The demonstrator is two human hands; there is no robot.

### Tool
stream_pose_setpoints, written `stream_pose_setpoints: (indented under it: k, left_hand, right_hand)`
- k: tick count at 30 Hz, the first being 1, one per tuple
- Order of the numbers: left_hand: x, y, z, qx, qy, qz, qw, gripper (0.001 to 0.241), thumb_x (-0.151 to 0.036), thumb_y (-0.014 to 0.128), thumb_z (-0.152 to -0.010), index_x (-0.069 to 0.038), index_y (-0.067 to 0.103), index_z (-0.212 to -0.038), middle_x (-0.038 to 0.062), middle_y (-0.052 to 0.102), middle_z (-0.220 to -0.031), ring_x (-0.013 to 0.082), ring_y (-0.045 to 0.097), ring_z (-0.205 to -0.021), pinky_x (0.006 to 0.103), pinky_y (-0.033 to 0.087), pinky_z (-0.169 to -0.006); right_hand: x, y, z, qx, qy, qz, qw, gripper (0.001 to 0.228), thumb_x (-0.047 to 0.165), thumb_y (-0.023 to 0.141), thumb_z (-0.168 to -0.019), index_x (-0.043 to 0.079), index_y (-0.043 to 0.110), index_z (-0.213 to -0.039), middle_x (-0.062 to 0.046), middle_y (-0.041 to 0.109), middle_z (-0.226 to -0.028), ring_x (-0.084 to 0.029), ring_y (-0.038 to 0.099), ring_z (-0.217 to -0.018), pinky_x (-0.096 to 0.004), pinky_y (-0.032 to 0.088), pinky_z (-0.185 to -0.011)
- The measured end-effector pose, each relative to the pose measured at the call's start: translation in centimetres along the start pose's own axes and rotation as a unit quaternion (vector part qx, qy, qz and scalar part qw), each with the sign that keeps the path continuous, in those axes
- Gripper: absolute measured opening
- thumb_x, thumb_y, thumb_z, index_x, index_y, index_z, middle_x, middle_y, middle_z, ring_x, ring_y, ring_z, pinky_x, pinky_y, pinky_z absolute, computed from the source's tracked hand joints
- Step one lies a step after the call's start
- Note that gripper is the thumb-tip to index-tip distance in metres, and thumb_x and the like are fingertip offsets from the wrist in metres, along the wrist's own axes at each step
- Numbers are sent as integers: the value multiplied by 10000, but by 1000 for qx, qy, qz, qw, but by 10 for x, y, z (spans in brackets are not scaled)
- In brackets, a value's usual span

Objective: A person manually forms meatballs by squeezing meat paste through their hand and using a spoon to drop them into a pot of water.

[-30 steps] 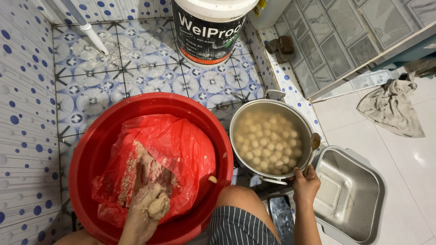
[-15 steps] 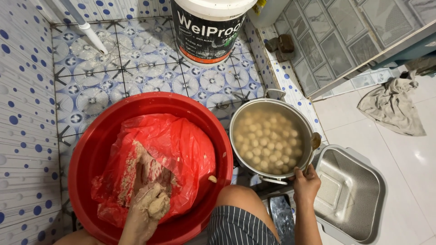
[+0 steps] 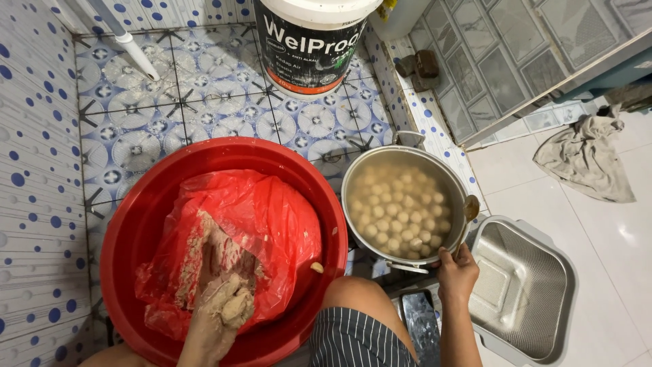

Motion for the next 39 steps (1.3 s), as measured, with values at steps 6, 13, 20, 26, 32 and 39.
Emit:
stream_pose_setpoints:
  k: [6,13,20,26,32,39]
  left_hand:
    - [1,-2,0,-2,3,0,1000,62,-140,631,-1011,-81,651,-1011,71,622,-825,174,587,-690,315,510,-603]
    - [-7,12,8,28,11,-1,1000,150,-126,635,-1013,-104,597,-869,25,543,-721,124,518,-603,267,454,-544]
    - [-4,19,9,24,35,0,999,267,-78,634,-1000,-120,533,-757,12,462,-643,123,470,-546,261,399,-477]
    - [-3,21,8,70,21,-1,997,312,-120,572,-1039,-146,469,-745,-18,377,-620,97,363,-510,245,297,-451]
    - [8,1,-2,36,3,13,999,129,-140,621,-1018,-104,591,-898,43,543,-754,155,545,-660,290,476,-611]
    - [11,-3,6,72,19,24,997,92,-45,613,-969,-124,570,-988,31,501,-723,150,499,-576,265,394,-483]
  right_hand:
    - [-10,-4,-1,-6,6,-4,1000,155,-6,612,-914,64,669,-1039,4,531,-696,-106,482,-537,-242,389,-514]
    - [-22,-12,-3,-17,18,13,1000,90,-17,619,-919,57,653,-956,-14,542,-690,-130,529,-559,-251,403,-526]
    - [-35,-18,-2,-22,64,11,998,180,-7,599,-964,46,666,-1123,-47,579,-752,-165,524,-577,-337,490,-540]
    - [-44,-20,-3,-24,44,56,997,103,11,592,-951,60,647,-1022,-49,612,-786,-143,503,-605,-307,389,-523]
    - [-45,-21,4,-35,49,128,990,78,36,590,-976,64,656,-1007,-80,636,-771,-183,566,-632,-346,424,-565]
    - [-54,-33,7,-20,31,136,990,334,132,550,-979,34,585,-1296,-120,676,-1243,-214,607,-1139,-339,425,-955]
Point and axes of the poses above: each hand's wrist, its own z-axis away from the middle knuckle, its own y-axis out of the palm, x = y × z, the point moved 2 cm from there along -z, towards the middle knuckle
